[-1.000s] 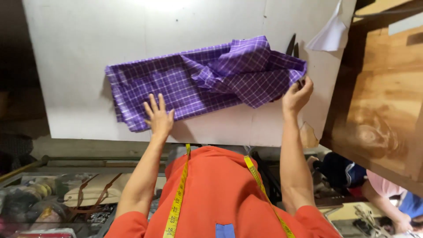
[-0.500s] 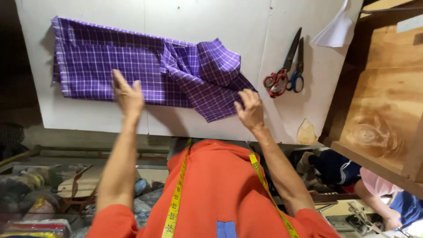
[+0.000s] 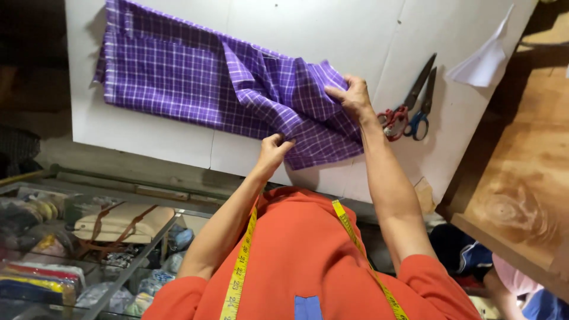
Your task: Unfolding and smoothing a piece of purple checkered fabric on a cutting table in preparation for tailoring
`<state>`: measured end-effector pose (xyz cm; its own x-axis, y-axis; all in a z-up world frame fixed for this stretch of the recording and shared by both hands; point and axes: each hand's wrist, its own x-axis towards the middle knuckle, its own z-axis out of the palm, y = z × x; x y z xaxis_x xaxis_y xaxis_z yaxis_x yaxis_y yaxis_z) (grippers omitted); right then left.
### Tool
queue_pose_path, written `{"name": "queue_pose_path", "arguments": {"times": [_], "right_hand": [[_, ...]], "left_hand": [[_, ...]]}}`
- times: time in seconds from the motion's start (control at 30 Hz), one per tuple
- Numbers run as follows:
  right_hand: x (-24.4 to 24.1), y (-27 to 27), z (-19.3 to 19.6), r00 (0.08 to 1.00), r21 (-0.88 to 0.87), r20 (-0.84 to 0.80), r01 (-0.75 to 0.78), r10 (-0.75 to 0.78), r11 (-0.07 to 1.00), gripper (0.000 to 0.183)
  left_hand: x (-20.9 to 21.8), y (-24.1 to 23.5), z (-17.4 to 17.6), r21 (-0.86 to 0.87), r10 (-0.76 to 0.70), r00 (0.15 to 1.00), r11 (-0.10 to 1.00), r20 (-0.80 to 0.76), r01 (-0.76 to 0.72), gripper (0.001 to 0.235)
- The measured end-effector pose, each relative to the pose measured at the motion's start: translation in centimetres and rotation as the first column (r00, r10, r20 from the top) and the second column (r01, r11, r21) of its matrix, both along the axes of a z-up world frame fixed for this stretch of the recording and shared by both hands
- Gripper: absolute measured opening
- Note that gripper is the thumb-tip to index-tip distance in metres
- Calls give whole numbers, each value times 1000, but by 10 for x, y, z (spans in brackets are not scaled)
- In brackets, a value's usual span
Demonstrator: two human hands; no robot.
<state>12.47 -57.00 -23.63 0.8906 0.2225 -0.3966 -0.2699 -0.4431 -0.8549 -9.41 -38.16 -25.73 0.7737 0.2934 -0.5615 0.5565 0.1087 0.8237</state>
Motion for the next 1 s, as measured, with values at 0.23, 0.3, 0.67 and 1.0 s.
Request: {"name": "queue_pose_path", "arguments": {"times": [0.23, 0.3, 0.67, 1.0], "right_hand": [[-28, -7, 100, 980, 271, 147, 92, -136, 958, 3], [-28, -27, 87, 976, 334, 190, 40, -109, 942, 9], [-160, 3, 137, 754, 50, 542, -470, 371, 881, 68], [-214, -53, 53, 329, -516, 658, -458, 677, 724, 17]], "left_hand": [[-29, 32, 78, -106, 137, 985, 986, 109, -125, 23], [-40, 35, 68, -187, 204, 976, 965, 81, -186, 24], [-14, -19, 95, -475, 320, 945, 824, -60, -309, 29], [-10, 72, 168, 375, 77, 921, 898, 382, -231, 14]]}}
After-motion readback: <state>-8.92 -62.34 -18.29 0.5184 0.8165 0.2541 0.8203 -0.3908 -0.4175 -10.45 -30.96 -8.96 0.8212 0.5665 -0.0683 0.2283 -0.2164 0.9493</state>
